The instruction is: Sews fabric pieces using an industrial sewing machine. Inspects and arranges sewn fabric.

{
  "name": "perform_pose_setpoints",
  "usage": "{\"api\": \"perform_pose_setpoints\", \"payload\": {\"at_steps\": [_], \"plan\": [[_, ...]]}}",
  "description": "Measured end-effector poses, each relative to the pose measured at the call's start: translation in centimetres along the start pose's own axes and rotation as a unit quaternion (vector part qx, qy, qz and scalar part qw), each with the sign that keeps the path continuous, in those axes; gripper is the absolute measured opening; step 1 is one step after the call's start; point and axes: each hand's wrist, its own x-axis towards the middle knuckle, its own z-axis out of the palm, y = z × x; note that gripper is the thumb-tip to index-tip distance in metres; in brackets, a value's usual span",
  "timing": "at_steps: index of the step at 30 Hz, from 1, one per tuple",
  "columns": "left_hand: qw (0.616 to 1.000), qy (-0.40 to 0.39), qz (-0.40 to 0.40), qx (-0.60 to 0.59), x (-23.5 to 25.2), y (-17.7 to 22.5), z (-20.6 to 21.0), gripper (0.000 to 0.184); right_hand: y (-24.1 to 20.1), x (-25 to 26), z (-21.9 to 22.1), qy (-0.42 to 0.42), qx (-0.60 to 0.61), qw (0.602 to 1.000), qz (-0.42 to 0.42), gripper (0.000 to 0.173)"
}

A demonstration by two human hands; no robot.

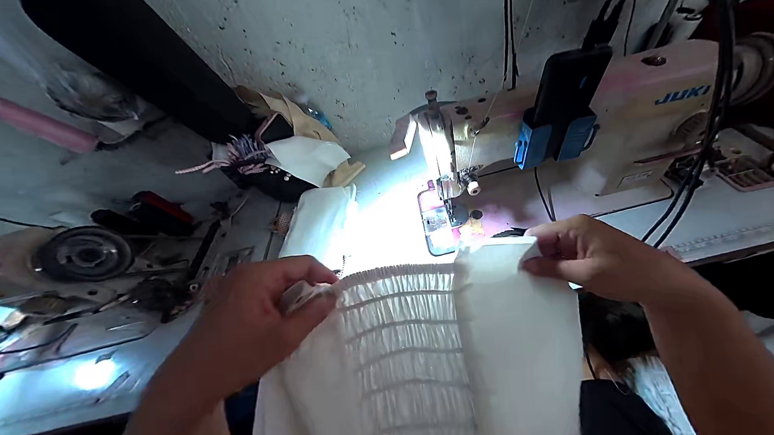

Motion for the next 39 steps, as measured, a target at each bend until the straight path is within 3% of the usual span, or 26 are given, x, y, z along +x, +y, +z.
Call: {"api": "perform_pose_setpoints", "payload": {"at_steps": [1,3,6,11,13,16,21,24,27,30,34,37,39], "plan": [[0.999,-0.043,-0.021,-0.008,1.5,-1.3,0.9,0.005,0.8,1.0,-0.4,-0.01,-0.007,0.999,0.031,0.007],[0.987,-0.118,-0.102,-0.026,4.4,-4.0,4.0,0.019,3.6,3.5,-0.2,0.005,-0.072,0.994,0.084,0.01],[0.965,-0.178,-0.192,-0.004,6.6,-8.3,9.8,0.028,7.4,5.6,2.1,0.096,-0.226,0.958,0.149,0.016],[0.961,-0.086,-0.262,-0.01,3.7,-9.4,13.8,0.08,9.6,4.4,5.9,0.209,-0.258,0.928,0.169,0.039],[0.965,-0.042,-0.254,-0.042,2.0,-9.6,14.3,0.077,10.6,4.0,7.0,0.218,-0.281,0.921,0.161,0.047],[0.975,0.051,-0.184,-0.111,0.9,-10.5,14.9,0.022,10.9,4.4,7.6,0.228,-0.316,0.906,0.162,0.034],[0.978,0.094,-0.086,-0.167,0.0,-10.2,14.8,0.008,10.7,3.8,7.0,0.235,-0.235,0.937,0.112,0.02],[0.979,0.109,-0.069,-0.16,-1.0,-8.4,13.3,0.018,10.5,2.3,5.5,0.263,-0.126,0.955,0.049,0.014],[0.992,0.072,-0.078,-0.074,-1.8,-7.6,9.3,0.049,9.0,0.4,3.8,0.255,-0.037,0.965,0.046,0.013],[0.996,0.026,-0.08,0.028,0.4,-7.1,6.9,0.045,8.2,0.7,3.4,0.242,-0.054,0.967,0.057,0.019],[0.971,0.002,-0.081,0.226,4.9,-7.6,10.9,0.051,9.8,4.4,4.6,0.22,-0.24,0.938,0.117,0.034],[0.977,0.006,0.017,0.214,3.8,-6.5,16.4,0.039,11.1,5.8,5.6,0.236,-0.347,0.901,0.11,0.035],[0.984,-0.039,0.026,0.171,2.2,-6.9,19.1,0.059,11.9,5.7,6.0,0.254,-0.394,0.877,0.103,0.033]]}}
